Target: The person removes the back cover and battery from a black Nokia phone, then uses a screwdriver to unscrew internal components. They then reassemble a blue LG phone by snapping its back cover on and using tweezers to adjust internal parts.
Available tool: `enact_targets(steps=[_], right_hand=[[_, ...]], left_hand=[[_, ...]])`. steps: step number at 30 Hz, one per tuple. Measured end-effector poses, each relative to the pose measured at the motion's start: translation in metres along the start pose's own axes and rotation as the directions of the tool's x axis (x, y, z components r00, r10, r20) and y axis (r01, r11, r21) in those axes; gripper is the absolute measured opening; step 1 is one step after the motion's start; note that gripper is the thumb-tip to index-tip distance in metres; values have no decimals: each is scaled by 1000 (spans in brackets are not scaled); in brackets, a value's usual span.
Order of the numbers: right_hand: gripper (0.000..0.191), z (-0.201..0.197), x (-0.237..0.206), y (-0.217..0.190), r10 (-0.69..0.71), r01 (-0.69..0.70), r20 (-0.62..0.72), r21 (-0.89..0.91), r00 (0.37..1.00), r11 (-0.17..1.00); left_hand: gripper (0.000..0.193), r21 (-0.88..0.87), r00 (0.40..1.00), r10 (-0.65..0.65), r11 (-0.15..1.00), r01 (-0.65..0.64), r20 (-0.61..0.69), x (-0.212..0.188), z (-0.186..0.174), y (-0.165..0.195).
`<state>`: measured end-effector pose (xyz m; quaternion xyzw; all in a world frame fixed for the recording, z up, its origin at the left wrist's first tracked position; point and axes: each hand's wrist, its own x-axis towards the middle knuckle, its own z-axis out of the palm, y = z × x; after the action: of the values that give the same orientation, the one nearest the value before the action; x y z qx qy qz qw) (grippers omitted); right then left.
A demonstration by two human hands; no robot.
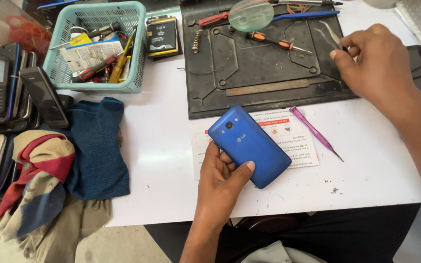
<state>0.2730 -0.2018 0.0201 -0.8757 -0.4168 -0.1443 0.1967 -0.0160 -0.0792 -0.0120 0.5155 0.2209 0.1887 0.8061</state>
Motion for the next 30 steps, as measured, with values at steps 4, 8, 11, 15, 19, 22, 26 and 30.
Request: enact_targets(steps=[4,8,11,15,19,22,26,30], right_hand=[[21,1,18,-2,22,-21,38,-27,999,999],[19,1,23,-4,4,-6,68,24,998,1000],[18,-2,18,-7,-97,98,19,-113,995,989],[25,-18,-12,-29,11,-16,37,149,999,989],[34,-26,-67,-68,14,-196,327,529,945,825],[35,-24,-95,-94,-35,-282,457,605,889,744],[23,-26,-109,-114,86,-423,513,590,854,688],[24,-30,-127,-130,-44,35,7,485,999,874]], left_hand=[[60,4,1000,8,1000,-8,10,1,0,-1],[57,-32,1000,-1,999,1,16,1,-1,-2],[59,-56,1000,7,998,-6,17,0,-1,-1],[58,-92,1000,-4,996,5,19,-1,-1,-1],[57,-106,1000,-4,994,7,31,-2,-2,-2],[56,-125,999,-11,992,16,42,-2,-4,-3],[56,-147,1000,-3,989,5,13,-4,-3,-3],[64,-53,995,-12,999,6,-98,-11,7,-7]])
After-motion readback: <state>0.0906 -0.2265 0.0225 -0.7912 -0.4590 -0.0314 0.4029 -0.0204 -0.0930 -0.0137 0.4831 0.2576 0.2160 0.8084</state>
